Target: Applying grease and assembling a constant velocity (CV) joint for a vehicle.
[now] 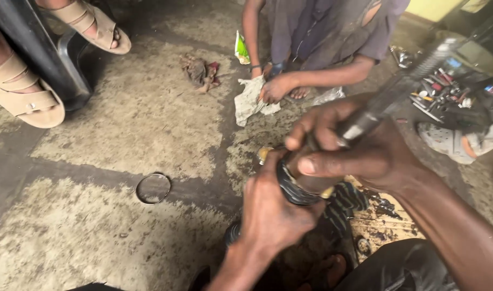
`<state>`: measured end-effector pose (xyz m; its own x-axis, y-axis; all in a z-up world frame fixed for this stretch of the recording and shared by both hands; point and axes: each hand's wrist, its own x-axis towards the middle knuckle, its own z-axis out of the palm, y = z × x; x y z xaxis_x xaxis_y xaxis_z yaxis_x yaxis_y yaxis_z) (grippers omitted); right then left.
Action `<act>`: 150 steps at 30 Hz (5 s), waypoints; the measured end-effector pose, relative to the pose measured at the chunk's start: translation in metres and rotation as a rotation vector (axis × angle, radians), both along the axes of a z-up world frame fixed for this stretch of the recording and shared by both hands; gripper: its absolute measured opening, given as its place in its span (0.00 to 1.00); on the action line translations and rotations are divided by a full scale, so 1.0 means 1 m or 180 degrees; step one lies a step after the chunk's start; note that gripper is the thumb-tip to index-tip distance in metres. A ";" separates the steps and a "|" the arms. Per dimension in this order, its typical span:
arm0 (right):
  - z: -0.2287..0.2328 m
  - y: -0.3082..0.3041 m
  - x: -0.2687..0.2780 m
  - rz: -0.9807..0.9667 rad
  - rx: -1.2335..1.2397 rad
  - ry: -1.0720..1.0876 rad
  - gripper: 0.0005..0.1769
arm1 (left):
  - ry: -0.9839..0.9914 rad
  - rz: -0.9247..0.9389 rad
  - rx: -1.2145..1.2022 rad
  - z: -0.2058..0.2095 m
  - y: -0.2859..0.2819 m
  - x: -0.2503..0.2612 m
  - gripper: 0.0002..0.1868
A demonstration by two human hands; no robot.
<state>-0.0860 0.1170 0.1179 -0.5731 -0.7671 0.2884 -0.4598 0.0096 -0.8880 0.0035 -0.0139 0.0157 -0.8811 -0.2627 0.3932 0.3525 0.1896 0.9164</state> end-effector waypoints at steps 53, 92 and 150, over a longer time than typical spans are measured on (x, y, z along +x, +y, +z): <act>-0.092 -0.004 0.034 -0.0683 -0.1075 -0.0107 0.43 | -0.0202 -0.0356 0.0255 0.008 -0.049 -0.007 0.19; -0.106 0.045 0.040 0.0012 -0.1965 -0.1721 0.31 | -0.0003 -0.0641 0.0502 0.007 -0.022 -0.005 0.37; -0.183 0.105 -0.087 -0.1083 0.2786 0.1398 0.34 | -0.0462 0.0117 0.0011 -0.003 -0.045 -0.013 0.19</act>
